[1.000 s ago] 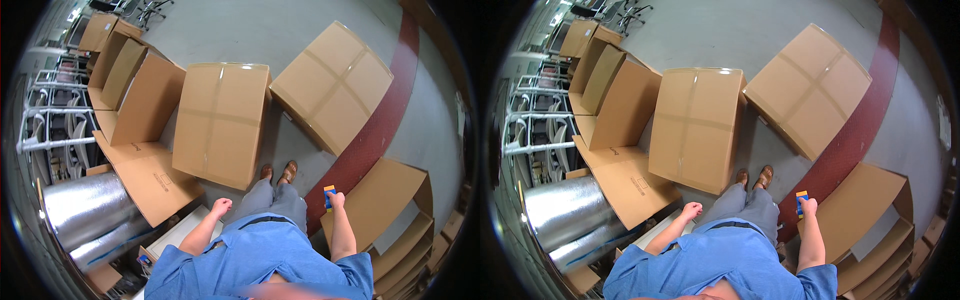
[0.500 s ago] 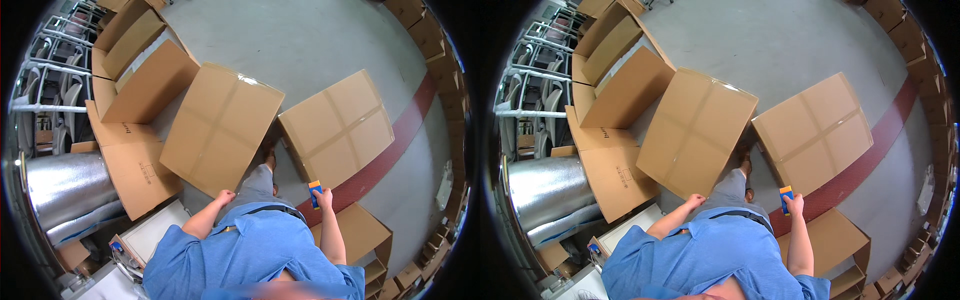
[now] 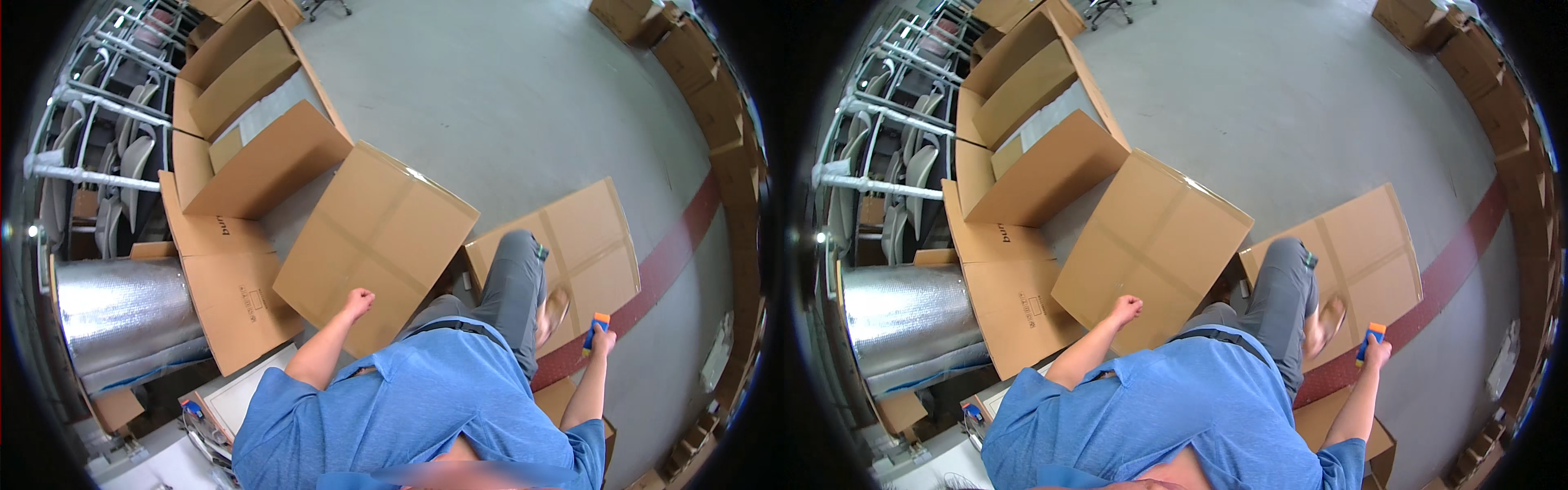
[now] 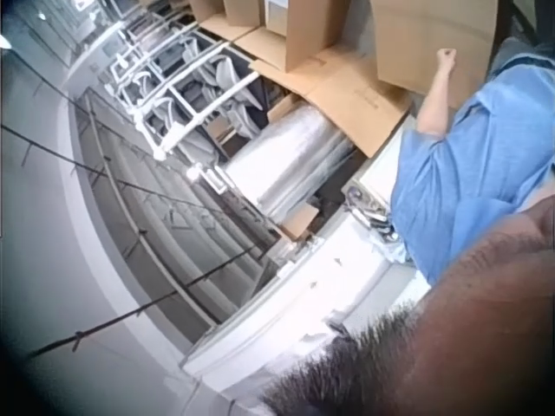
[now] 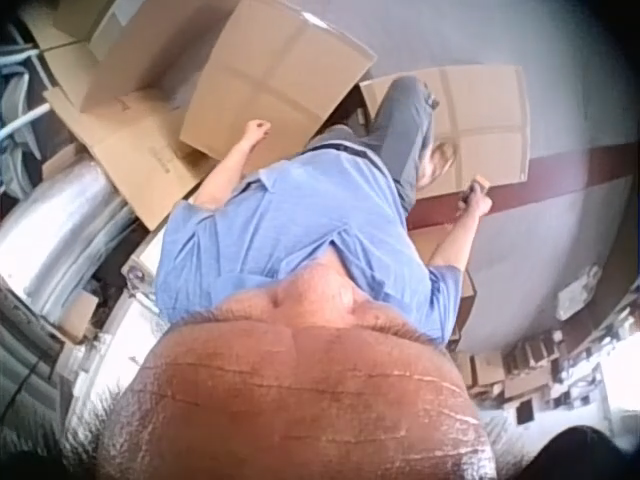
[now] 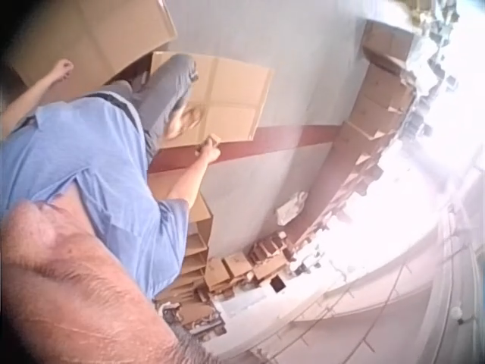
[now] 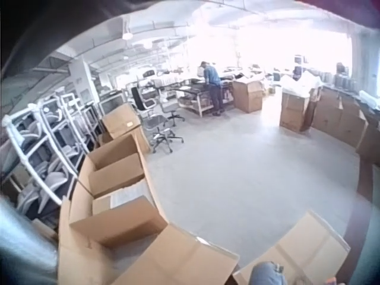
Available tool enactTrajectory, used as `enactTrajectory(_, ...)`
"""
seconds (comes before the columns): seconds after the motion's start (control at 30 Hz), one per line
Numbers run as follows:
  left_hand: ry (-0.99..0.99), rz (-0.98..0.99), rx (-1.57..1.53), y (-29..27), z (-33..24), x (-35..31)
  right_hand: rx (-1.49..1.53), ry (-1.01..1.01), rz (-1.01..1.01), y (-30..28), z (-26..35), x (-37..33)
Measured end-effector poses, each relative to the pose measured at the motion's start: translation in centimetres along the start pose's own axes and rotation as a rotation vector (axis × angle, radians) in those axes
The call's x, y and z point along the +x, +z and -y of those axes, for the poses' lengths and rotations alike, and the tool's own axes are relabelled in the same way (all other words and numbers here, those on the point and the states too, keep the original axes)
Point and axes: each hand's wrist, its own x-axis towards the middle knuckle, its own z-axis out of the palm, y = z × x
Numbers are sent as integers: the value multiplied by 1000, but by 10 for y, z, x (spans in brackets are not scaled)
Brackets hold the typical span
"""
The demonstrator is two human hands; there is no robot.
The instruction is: Close and tape cardboard shipping boxes using a tape dispenser.
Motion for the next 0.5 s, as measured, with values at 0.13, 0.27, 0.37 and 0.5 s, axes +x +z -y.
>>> enactTrajectory(0.13, 98, -36, -59, 15, -63, 41, 76, 21, -13, 10, -19, 57)
enactTrajectory(0.27, 123, -56, -183, 39, -106, 46, 95, 26, 130, 83, 31, 87)
enactTrajectory(0.37, 54, -42, -226, 63, -96, 42, 104, -49, 433, 145, 113, 87)
enactTrajectory(0.5, -88, -204, -356, 86, -73, 45, -243, -297, 641, 239, 238, 107)
